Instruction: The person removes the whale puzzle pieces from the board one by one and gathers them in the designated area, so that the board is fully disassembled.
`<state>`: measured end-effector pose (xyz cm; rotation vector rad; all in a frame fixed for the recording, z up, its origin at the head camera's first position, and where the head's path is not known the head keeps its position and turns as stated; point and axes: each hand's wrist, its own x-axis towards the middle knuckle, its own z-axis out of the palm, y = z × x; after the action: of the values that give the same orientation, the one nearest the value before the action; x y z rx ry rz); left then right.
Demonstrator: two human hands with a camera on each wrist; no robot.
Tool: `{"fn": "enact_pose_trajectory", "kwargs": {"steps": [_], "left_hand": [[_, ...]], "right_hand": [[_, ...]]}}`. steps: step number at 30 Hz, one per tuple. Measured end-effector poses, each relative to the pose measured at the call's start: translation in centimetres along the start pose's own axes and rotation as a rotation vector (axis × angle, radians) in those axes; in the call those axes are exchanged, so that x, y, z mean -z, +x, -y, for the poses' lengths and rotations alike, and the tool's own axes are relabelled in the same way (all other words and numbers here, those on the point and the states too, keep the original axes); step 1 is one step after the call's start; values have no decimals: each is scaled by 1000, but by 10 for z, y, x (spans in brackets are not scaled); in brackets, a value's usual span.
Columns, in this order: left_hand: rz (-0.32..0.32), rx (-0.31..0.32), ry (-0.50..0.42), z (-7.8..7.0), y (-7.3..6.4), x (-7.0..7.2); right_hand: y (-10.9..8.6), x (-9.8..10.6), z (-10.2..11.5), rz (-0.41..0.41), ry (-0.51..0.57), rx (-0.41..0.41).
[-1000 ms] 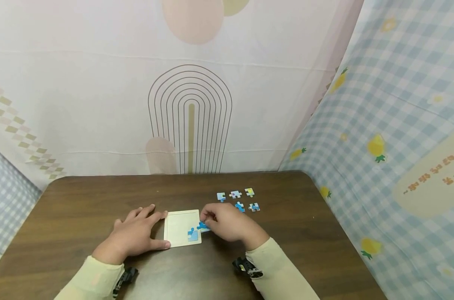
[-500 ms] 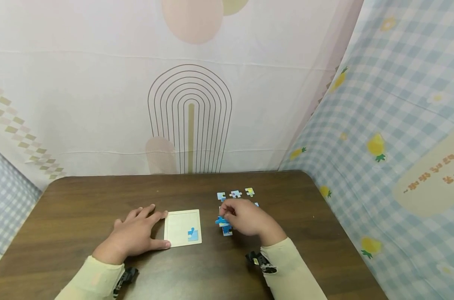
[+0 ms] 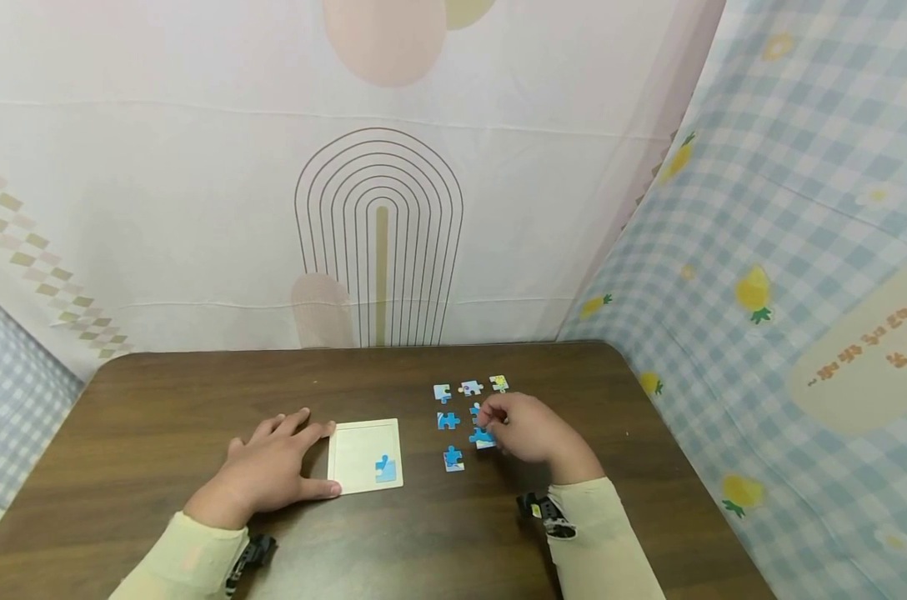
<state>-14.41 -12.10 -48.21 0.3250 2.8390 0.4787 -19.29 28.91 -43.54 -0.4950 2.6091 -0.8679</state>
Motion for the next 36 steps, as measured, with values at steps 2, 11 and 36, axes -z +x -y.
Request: {"fn": "enact_pose_trajectory", "kwargs": {"steps": [2,11,36], "left_hand": [[0,2,-2,0,-1,1],[-7,4,0,3,-1,0],[-5,2,-2,0,-2,1]], "right_hand": [[1,-1,-4,8,11,-10],[9,-15,-21,52,31,-54],[12,-23,-36,80,-58,-33]]}}
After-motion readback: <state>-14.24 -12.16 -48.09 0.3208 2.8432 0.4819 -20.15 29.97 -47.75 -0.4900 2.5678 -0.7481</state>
